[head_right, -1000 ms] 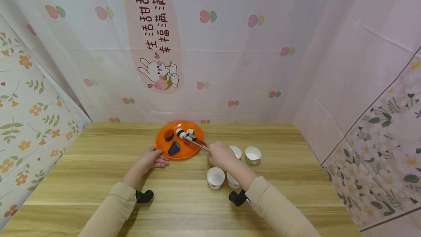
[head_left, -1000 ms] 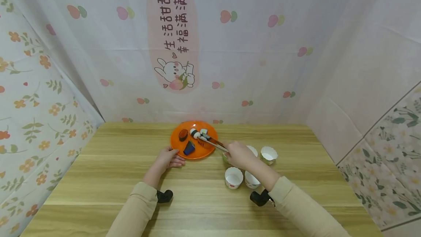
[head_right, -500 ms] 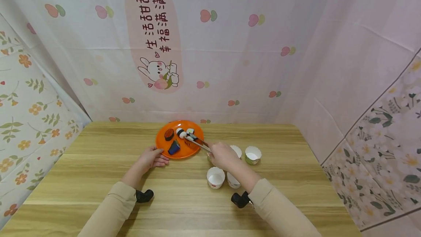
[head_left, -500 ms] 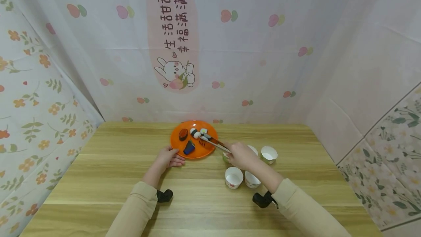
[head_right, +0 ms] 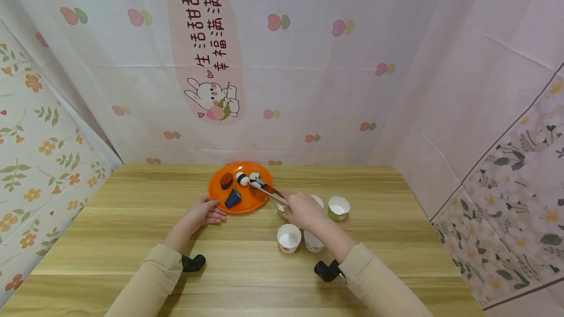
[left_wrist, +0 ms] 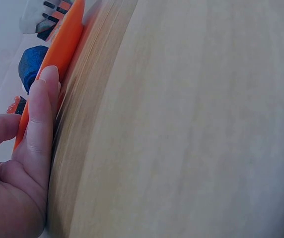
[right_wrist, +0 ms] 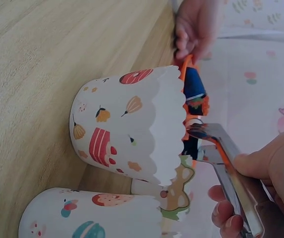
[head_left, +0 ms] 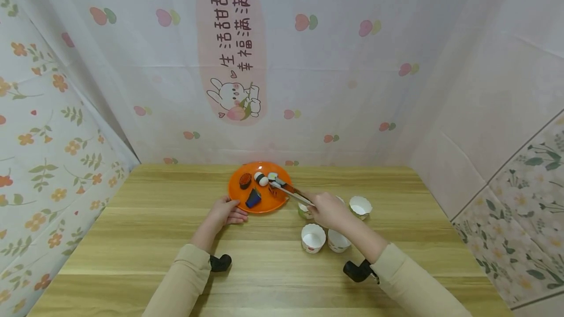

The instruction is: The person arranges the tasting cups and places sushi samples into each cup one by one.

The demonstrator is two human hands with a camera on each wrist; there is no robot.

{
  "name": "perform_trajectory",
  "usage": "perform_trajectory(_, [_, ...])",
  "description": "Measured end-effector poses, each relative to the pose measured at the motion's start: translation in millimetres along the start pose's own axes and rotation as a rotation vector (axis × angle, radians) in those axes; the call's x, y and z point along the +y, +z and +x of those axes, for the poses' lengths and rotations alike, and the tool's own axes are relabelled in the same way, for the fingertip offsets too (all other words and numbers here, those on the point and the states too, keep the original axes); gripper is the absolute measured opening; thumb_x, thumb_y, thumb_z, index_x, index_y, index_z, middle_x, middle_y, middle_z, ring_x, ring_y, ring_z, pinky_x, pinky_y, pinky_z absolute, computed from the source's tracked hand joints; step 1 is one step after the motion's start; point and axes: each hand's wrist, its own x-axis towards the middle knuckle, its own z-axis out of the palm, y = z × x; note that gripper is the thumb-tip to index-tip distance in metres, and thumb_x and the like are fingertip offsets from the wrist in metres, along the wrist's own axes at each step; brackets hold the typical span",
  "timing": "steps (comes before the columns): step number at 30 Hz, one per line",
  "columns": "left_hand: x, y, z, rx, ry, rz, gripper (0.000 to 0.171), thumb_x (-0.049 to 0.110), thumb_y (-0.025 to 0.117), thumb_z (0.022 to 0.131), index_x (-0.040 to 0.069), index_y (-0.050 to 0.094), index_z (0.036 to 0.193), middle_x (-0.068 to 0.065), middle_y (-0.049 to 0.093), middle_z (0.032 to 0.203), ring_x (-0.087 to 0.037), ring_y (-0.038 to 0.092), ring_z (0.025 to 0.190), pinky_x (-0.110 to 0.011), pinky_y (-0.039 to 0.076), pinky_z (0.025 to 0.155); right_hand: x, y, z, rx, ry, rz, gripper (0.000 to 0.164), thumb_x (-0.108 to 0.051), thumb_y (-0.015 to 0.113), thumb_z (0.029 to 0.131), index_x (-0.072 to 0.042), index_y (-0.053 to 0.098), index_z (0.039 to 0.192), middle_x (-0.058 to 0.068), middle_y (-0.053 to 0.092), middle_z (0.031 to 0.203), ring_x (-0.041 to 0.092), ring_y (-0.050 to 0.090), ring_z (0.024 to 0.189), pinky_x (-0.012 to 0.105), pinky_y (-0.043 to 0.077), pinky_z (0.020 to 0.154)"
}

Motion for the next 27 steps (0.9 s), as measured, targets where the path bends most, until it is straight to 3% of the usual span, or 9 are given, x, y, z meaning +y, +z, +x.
perform_trajectory(6, [-0.5, 0.5, 0.4, 0.006, -0.001, 0.008, 0.021, 0.012, 0.040, 0.103, -0.007, 0.038, 0.113, -0.015, 0.067, 0.072, -0.020, 0.068, 0.059, -0.029, 0.057, 0.055, -2.2, -5.0, -4.6, 0.014, -0.031, -0.003, 0.043, -0.007, 0.065, 0.091, -0.003, 0.056, 0.132, 0.010, 0.069, 0.093, 0.007, 0.047, 0.051, 0.021, 0.038, 0.041])
perform_trajectory(15, [-0.7, -0.2, 0.5, -0.001, 0.004, 0.008, 0.021, 0.012, 0.040, 0.103, -0.006, 0.037, 0.114, -0.015, 0.067, 0.072, -0.020, 0.068, 0.059, -0.029, 0.057, 0.056, -3.0, -16.8, -14.2, 0.006, -0.067, 0.076, 0.045, -0.004, 0.063, 0.091, -0.002, 0.053, 0.134, 0.008, 0.068, 0.089, 0.005, 0.039, 0.042, 0.018, 0.032, 0.036])
perform_trajectory(27, [-1.6, -0.2, 0.5, 0.002, -0.002, 0.004, 0.022, 0.011, 0.040, 0.103, -0.007, 0.038, 0.114, -0.016, 0.067, 0.071, -0.020, 0.068, 0.058, -0.029, 0.057, 0.055, 5.6, -30.8, -32.7, 0.092, -0.165, 0.013, 0.042, -0.004, 0.067, 0.088, 0.003, 0.057, 0.128, 0.011, 0.068, 0.093, 0.002, 0.036, 0.047, 0.018, 0.032, 0.040])
